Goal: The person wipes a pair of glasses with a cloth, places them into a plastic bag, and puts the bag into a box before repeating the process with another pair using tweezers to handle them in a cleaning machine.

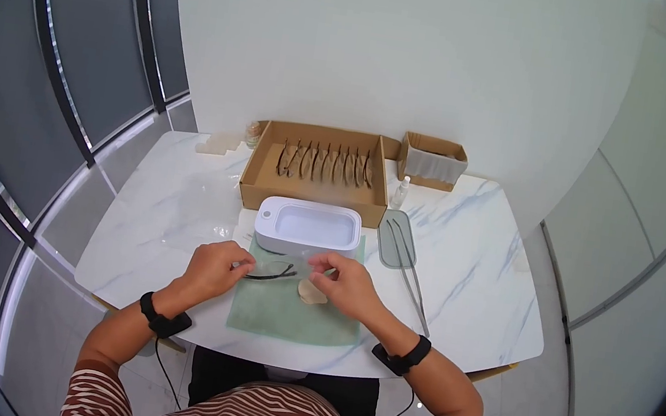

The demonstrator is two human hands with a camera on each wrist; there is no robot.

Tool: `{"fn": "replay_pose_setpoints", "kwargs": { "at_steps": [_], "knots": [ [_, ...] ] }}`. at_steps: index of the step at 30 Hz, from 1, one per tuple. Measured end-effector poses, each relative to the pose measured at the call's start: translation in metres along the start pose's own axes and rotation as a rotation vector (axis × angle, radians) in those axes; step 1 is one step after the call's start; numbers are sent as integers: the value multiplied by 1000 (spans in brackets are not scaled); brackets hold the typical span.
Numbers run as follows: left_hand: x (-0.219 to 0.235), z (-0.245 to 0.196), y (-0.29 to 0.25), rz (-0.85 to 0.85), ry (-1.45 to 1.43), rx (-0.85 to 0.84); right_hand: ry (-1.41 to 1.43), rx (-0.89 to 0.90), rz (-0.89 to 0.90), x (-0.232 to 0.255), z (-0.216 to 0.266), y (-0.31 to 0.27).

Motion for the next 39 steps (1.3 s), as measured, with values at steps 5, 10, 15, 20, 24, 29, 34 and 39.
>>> {"fn": "replay_pose_setpoints", "kwargs": {
  "at_steps": [5,10,15,20,24,29,34,39],
  "knots": [
    [-1,-9,6,-5,24,-51,-5,-30,8,-3,-16,1],
    [-1,-15,12,-5,62,-76,227,-176,113,-8,-30,-1],
    [0,-24,15,-2,84,-130,345,-57,129,-9,-20,-1],
    [0,-37,15,34,136,-133,388,-55,109,-7,-22,-1],
    [3,-48,13,29,120,-166,310,-70,14,0,-23,-4],
    [3,-52,11,20,102,-199,236,-39,-33,-3,-33,-4],
    [1,-50,8,39,96,-180,177,-34,-12,-9,-33,-5],
    [1,-46,5,32,81,-192,341,-120,-80,-13,-31,-7]
  ]
}}
Point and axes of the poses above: each hand's wrist, its own y-axis towards the middle knuckle, its own x-axis out of the back of the hand, z = x × y, the point moved 10 cm from there along y, towards the middle knuckle, and after that the axes turned 5 degrees about x, right-handed, at the moved point
